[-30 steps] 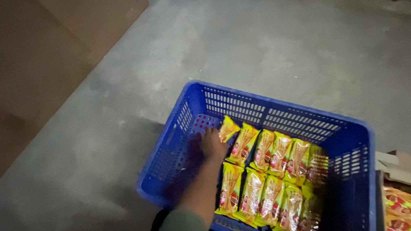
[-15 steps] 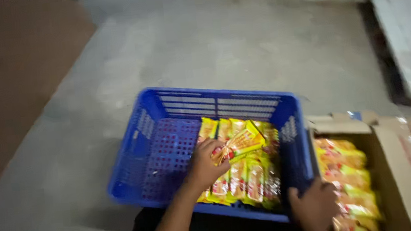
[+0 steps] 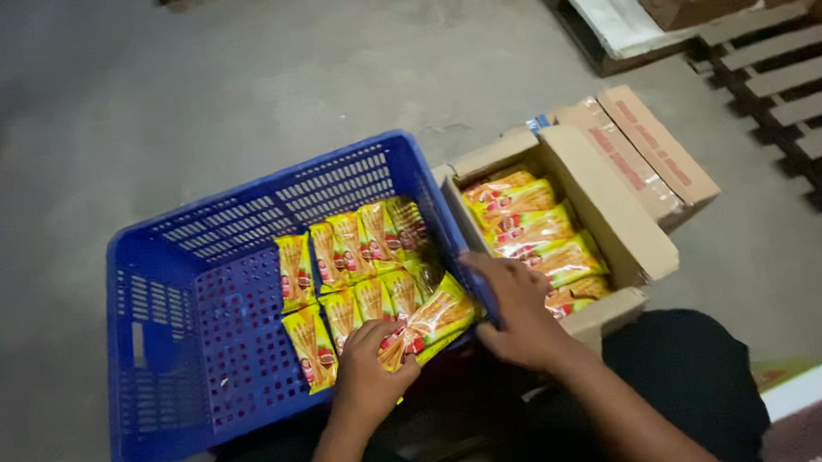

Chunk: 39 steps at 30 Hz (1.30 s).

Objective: The person transfers yellow snack packets from a cardboard box into a blue plastic crate. They pick up the packets by hand and place them into the crate, repeating the process until the box is empty.

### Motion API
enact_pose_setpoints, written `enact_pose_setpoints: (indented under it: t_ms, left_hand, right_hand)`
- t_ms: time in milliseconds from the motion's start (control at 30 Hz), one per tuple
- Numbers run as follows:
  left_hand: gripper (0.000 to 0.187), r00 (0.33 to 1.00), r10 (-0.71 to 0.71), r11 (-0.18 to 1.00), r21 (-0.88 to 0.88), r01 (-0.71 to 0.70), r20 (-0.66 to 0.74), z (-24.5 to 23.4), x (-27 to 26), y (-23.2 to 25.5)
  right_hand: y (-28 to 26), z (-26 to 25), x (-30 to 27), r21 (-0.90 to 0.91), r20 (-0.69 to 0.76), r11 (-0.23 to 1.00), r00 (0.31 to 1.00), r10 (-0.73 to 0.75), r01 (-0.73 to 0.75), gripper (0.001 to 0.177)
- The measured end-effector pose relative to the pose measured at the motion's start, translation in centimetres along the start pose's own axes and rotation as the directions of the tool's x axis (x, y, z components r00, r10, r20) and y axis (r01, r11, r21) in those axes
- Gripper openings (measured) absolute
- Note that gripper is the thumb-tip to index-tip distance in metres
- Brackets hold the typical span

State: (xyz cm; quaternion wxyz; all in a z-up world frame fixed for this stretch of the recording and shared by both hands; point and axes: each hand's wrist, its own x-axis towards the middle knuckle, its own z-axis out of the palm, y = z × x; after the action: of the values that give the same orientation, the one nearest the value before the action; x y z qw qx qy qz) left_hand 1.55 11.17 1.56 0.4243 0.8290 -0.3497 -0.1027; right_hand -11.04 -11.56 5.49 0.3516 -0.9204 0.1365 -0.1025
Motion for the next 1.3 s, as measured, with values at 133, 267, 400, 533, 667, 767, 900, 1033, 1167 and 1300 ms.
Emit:
enact_pose_setpoints:
  t_ms: [133, 267, 400, 533, 667, 767, 900, 1033, 1167, 1300]
  left_hand:
    - [0.037, 0.991, 0.111, 0.994, -0.016, -0.110, 0.074, 1.0, 0.3, 2.6]
    - [0.041, 0.973, 0.190, 0.982, -0.010, -0.191, 0.134, 2.1, 0.3, 4.1]
    - [0.036, 0.934, 0.289, 0.957, -0.094, -0.274, 0.212, 2.8, 0.8, 6.0]
    - [0.054, 0.928, 0.174, 0.983, -0.105, -0.147, 0.329, 3.6, 1.4, 5.8]
    - [0.053, 0.927, 0.281, 0.954, -0.179, -0.242, 0.246, 5.4, 3.1, 4.4]
    - [0.047, 0.894, 0.349, 0.933, -0.016, -0.359, 0.283, 6.8, 4.1, 4.4]
    - [0.054, 0.833, 0.300, 0.852, 0.262, -0.453, 0.465, 8.8, 5.1, 3.8]
    - [0.065, 0.792, 0.278, 0.799, 0.327, -0.504, 0.544, 8.4, 5.5, 5.4]
    - [0.071, 0.787, 0.239, 0.792, 0.356, -0.496, 0.568, 8.5, 5.6, 5.4]
    - [0.064, 0.772, 0.167, 0.815, 0.355, -0.458, 0.613, 7.7, 6.0, 6.8]
  right_hand:
    - [-2.4, -3.2, -1.1, -0.217, 0.311, 0.971, 0.950, -0.027, 0.099, 0.090]
    - [-0.2, -3.2, -2.8, -0.280, 0.363, 0.950, 0.931, -0.029, 0.139, 0.068]
    - [2.5, -3.7, -4.0, -0.317, 0.287, 0.928, 0.952, -0.103, 0.196, 0.036]
    - [6.4, -5.5, -4.8, -0.330, 0.204, 0.937, 0.978, -0.052, 0.118, 0.035]
    - [8.3, -9.7, -5.1, -0.474, 0.113, 0.865, 0.963, 0.245, -0.165, 0.057]
    - [10.9, -10.7, -5.1, -0.550, -0.012, 0.802, 0.962, 0.273, -0.235, 0.054]
    - [15.5, -8.8, -4.1, -0.681, -0.029, 0.707, 0.972, 0.233, -0.190, 0.040]
    - [14.1, -8.4, -2.7, -0.688, 0.068, 0.711, 0.963, 0.262, -0.145, 0.054]
    - [18.7, -5.1, -2.1, -0.647, 0.140, 0.759, 0.966, 0.216, -0.076, 0.050]
    - [20.7, -2.9, -1.9, -0.710, 0.175, 0.703, 0.956, 0.234, -0.042, 0.034]
